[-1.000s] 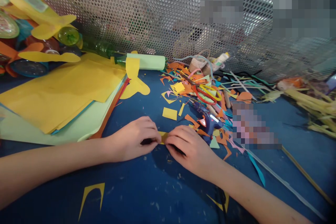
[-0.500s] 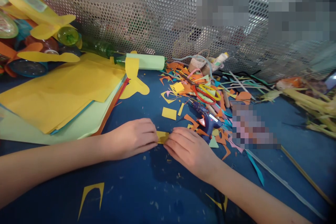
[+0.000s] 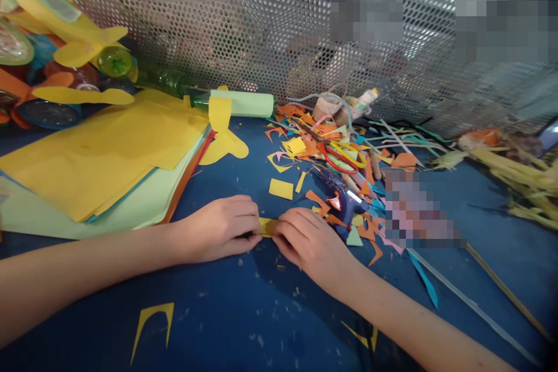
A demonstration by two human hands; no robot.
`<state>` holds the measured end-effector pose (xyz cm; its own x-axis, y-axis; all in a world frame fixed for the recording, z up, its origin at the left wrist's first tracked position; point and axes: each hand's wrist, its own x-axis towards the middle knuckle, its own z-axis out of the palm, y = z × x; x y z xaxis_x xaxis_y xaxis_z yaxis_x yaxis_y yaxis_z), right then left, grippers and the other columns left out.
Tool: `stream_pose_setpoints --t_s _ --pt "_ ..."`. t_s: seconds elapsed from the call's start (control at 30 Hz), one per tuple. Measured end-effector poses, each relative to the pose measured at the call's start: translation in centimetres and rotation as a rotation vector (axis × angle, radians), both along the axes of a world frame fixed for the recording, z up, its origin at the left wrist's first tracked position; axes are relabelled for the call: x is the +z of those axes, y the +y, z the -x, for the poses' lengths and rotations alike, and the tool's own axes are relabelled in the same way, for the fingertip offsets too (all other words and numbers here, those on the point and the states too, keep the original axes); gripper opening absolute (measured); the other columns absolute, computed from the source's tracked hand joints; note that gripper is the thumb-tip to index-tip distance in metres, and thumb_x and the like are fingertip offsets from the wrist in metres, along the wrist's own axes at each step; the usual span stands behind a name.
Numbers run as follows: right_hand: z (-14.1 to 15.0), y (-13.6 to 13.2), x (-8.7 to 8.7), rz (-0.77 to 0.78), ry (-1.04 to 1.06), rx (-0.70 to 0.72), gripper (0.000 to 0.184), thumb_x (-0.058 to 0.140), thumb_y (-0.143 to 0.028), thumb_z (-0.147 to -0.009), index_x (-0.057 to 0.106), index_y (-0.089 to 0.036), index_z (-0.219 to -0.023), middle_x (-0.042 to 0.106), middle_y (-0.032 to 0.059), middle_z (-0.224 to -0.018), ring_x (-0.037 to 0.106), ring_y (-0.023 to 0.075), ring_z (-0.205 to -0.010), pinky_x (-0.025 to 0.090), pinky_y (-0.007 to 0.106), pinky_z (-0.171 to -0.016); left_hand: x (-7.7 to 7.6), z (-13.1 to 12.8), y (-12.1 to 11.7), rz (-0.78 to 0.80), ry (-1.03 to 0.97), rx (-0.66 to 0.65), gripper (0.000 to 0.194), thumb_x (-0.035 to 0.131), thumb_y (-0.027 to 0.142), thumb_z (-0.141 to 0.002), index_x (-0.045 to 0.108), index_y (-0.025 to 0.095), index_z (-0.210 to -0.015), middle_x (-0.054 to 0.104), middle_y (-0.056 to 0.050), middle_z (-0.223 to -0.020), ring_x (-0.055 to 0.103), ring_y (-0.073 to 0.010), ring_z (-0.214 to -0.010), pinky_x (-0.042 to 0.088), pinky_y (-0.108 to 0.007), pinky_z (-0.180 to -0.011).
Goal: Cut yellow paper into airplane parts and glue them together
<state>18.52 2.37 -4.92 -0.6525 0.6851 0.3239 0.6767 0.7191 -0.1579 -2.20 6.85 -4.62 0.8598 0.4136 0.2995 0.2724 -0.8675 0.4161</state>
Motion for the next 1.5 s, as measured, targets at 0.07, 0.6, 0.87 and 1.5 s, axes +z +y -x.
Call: stream_pose_setpoints --t_s 0.07,0.6,0.87,1.5 --pt "0.1 0.0 0.2 0.097 0.031 -0.042 0.014 0.046 -0.018 -0.087 0.059 -0.014 -0.084 0.057 0.0062 -0.085 0.052 0.0168 -0.082 0.047 0.033 -0.076 0.0 -0.1 0.0 0.068 -0.017 0.035 0.017 0.047 0.016 -0.084 0.059 0.014 -0.073 0.056 -0.004 -0.073 0.051 -0.0151 -0.074 0.043 -0.028 -0.070" --pt "0.5 -0.3 0.5 0.298 0.153 -0.157 0.007 0.048 -0.014 -0.084 0.053 -0.017 -0.082 0.050 0.0052 -0.091 0.049 0.0168 -0.088 0.046 0.033 -0.079 0.3 -0.3 0.0 0.246 -0.012 0.163 0.010 0.054 0.016 -0.079 0.060 0.019 -0.085 0.048 -0.003 -0.089 0.046 -0.0180 -0.091 0.039 -0.032 -0.084" --pt "0.4 -0.2 0.4 0.297 0.193 -0.171 0.005 0.050 -0.014 -0.082 0.052 -0.018 -0.082 0.049 0.0050 -0.092 0.050 0.0167 -0.089 0.046 0.033 -0.079 0.2 0.0 0.0 0.228 -0.028 0.149 0.007 0.058 0.022 -0.079 0.064 0.019 -0.082 0.048 -0.004 -0.089 0.046 -0.0176 -0.091 0.039 -0.031 -0.084" --pt "-0.5 0.1 1.5 0.398 0.262 -0.118 0.015 0.049 -0.009 -0.083 0.053 -0.021 -0.091 0.054 0.0030 -0.094 0.054 0.0141 -0.091 0.047 0.031 -0.081 0.3 -0.2 0.1 0.233 -0.056 0.028 0.012 0.052 0.017 -0.084 0.063 0.017 -0.083 0.064 -0.003 -0.082 0.050 -0.0156 -0.086 0.039 -0.028 -0.082"
